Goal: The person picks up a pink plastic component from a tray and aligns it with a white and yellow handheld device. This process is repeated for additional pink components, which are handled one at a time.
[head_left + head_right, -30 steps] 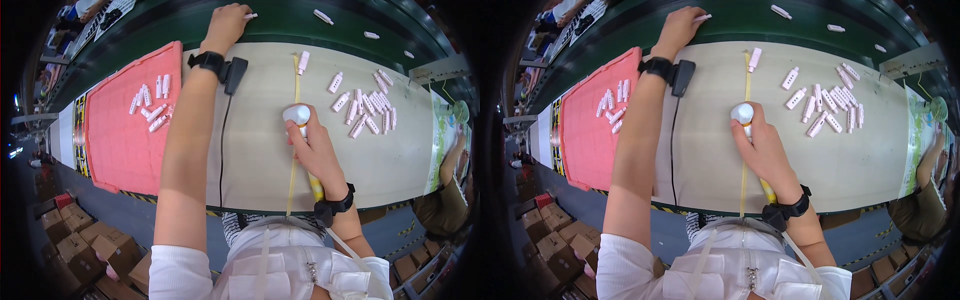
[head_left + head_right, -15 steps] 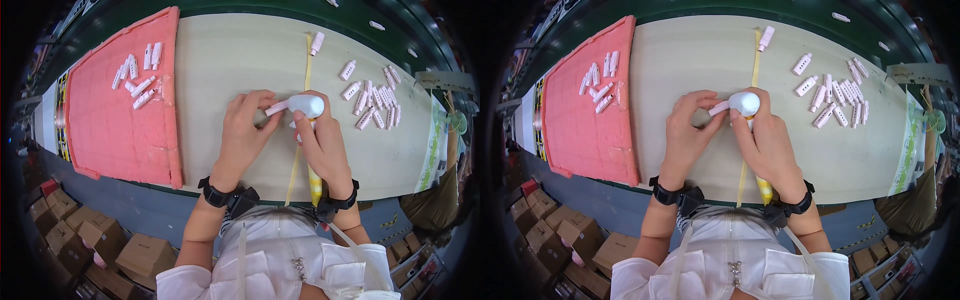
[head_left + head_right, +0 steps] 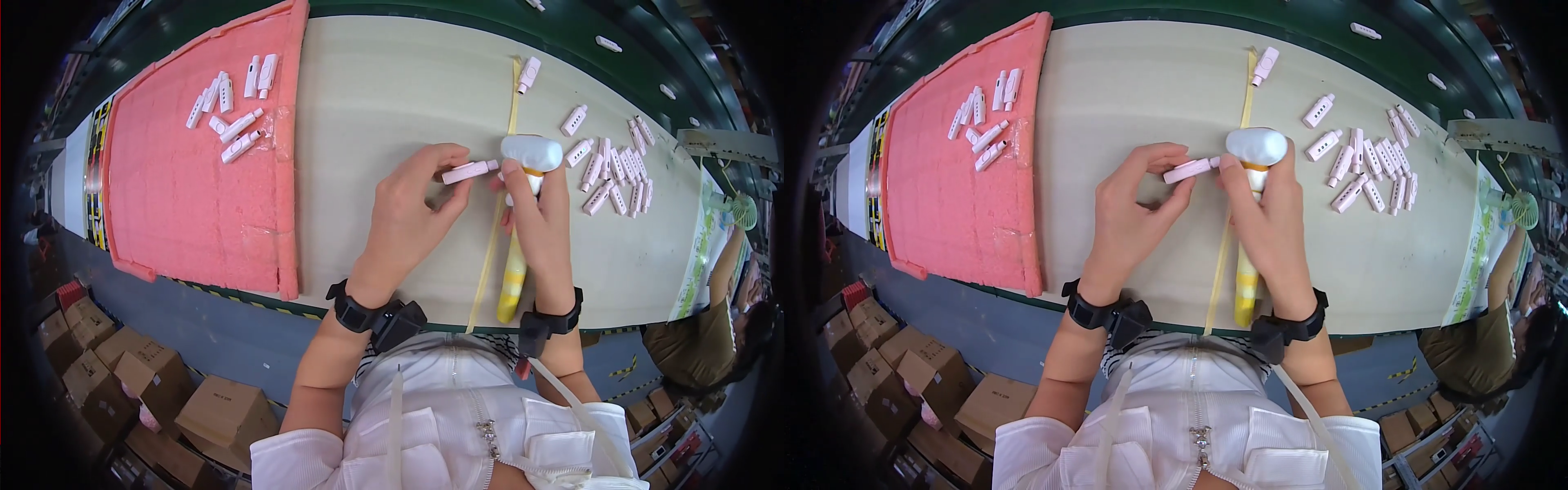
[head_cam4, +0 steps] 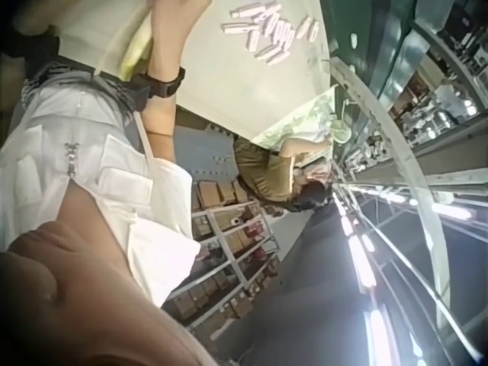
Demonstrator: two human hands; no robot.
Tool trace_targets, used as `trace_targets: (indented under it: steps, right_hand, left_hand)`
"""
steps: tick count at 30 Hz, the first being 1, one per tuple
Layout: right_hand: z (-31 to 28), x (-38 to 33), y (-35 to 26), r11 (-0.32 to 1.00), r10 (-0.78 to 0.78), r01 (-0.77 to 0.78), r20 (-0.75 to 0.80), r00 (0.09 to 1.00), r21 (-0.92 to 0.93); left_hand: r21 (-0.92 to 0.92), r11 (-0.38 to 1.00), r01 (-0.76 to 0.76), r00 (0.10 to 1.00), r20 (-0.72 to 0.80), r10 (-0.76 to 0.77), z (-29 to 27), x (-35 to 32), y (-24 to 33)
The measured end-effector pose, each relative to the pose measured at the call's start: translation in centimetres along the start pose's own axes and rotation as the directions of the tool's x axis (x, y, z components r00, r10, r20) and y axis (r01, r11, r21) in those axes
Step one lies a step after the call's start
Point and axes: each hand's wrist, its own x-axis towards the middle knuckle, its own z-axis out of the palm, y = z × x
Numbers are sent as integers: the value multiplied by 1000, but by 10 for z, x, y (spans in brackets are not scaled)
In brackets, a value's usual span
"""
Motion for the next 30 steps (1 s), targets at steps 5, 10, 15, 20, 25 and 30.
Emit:
trace_targets:
  steps: [5,10,15,20,25,30]
  right_hand:
    - [0,-1,-2,985,-7,9,-8,1000,173]
    - [-1,-4,-5,964,-74,69,10,997,257]
    - [0,-4,-3,968,-75,70,10,997,242]
    - [3,-2,5,964,-165,165,-16,986,209]
    - [0,-4,2,975,-107,107,-12,994,195]
    - [-1,-7,-11,982,-3,1,12,1000,189]
  left_hand:
    - [-389,913,123,991,92,-94,-1,-1,4]
    - [-589,728,351,936,205,-285,-8,2,7]
    - [-570,738,361,933,214,-291,-9,1,6]
    - [-582,766,274,962,156,-226,-3,-3,10]
    - [-499,840,213,977,127,-173,-13,5,10]
    - [253,967,12,935,-345,79,-76,47,-12]
